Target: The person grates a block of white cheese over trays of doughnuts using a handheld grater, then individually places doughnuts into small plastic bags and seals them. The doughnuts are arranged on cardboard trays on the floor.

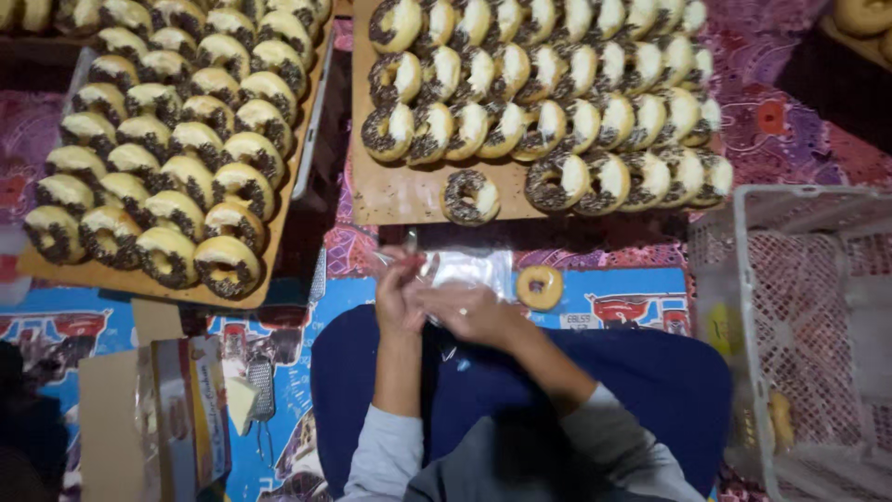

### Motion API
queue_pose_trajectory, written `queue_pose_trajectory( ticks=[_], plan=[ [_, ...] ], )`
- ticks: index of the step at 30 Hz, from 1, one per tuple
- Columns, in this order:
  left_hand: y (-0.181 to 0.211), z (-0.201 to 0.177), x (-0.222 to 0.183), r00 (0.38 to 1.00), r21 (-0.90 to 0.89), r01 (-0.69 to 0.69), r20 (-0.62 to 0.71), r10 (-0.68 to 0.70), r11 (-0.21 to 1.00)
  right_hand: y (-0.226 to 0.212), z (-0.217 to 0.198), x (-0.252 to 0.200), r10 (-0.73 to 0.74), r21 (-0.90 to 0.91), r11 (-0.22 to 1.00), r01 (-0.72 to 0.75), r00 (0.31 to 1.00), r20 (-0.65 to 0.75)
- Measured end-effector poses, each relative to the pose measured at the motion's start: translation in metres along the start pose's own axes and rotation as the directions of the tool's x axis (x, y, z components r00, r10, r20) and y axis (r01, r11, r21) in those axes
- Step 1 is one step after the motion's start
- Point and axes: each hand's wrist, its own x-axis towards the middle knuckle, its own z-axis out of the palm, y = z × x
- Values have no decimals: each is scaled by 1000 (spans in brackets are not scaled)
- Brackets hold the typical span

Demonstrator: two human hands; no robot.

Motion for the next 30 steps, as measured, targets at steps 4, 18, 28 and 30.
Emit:
queue_pose_trajectory(
  ticks=[4, 18, 28, 30],
  plan=[
    [23, -21, 30, 1000, -177, -14, 6, 15, 984, 59, -36, 29, 196, -160, 936, -313, 842, -503],
    [13, -4, 42, 974, -439, -202, -179, 135, 875, -16, 2, -10, 238, 257, 955, -149, 901, -363],
    [-34, 40, -31, 921, 703, -339, 112, 373, 625, -31, 14, 44, 125, -76, 981, -178, 883, -453],
    [-1, 41, -61, 667, 798, -567, 590, 456, -203, -27, 8, 42, 11, -183, 979, -92, 915, -403]
  ],
)
